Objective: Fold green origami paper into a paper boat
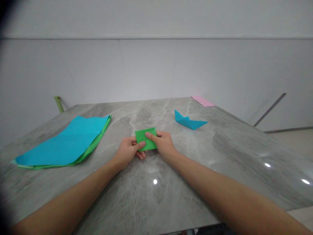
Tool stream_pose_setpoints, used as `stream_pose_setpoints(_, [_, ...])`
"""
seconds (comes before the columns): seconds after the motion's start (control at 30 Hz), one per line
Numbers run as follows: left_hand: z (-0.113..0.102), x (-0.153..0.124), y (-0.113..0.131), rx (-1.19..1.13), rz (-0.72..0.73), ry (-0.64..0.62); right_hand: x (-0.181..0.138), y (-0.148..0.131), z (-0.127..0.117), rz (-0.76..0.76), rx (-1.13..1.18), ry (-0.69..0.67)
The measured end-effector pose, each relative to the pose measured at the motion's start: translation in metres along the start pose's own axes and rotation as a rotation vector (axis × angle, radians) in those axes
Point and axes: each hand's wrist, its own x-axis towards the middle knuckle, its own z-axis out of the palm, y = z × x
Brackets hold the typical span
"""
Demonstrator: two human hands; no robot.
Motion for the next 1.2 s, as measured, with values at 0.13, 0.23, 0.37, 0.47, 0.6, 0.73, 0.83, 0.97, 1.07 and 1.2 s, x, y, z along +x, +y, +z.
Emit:
stream_pose_setpoints(0.13, [-0.001,-0.003,0.000,-0.011,0.019,-0.006,0.002,-0.002,-0.005,-0.008,0.054,0.020])
stream_pose_setpoints(0.23, [-0.002,-0.003,-0.002,-0.016,0.031,-0.011,0.001,-0.004,-0.005,0.000,0.027,-0.037])
stream_pose_setpoints(0.37, [-0.007,0.001,-0.005,0.059,0.117,-0.008,0.003,-0.005,-0.002,0.010,-0.025,-0.118])
stream_pose_setpoints(0.47, [-0.012,0.006,-0.007,0.076,0.180,0.044,0.008,-0.003,-0.002,-0.008,-0.042,-0.098])
stream_pose_setpoints(0.6, [-0.014,0.010,-0.006,-0.022,0.136,0.003,0.015,0.002,0.000,-0.060,-0.059,-0.029])
stream_pose_setpoints(0.73, [-0.013,0.016,-0.004,-0.060,0.114,0.012,0.019,0.004,0.001,-0.100,-0.076,-0.043])
stream_pose_setpoints(0.83, [-0.013,0.019,-0.004,-0.080,0.114,0.022,0.021,0.002,0.000,-0.063,-0.074,-0.112])
stream_pose_setpoints(0.97, [-0.015,0.019,-0.003,-0.080,0.121,-0.007,0.022,0.002,-0.001,-0.037,-0.089,-0.148])
stream_pose_setpoints(1.07, [-0.015,0.018,-0.003,-0.084,0.126,-0.009,0.023,0.003,0.000,-0.039,-0.131,-0.167])
stream_pose_setpoints(1.2, [-0.016,0.018,-0.004,-0.099,0.112,-0.002,0.013,-0.016,-0.002,-0.150,-0.184,-0.113])
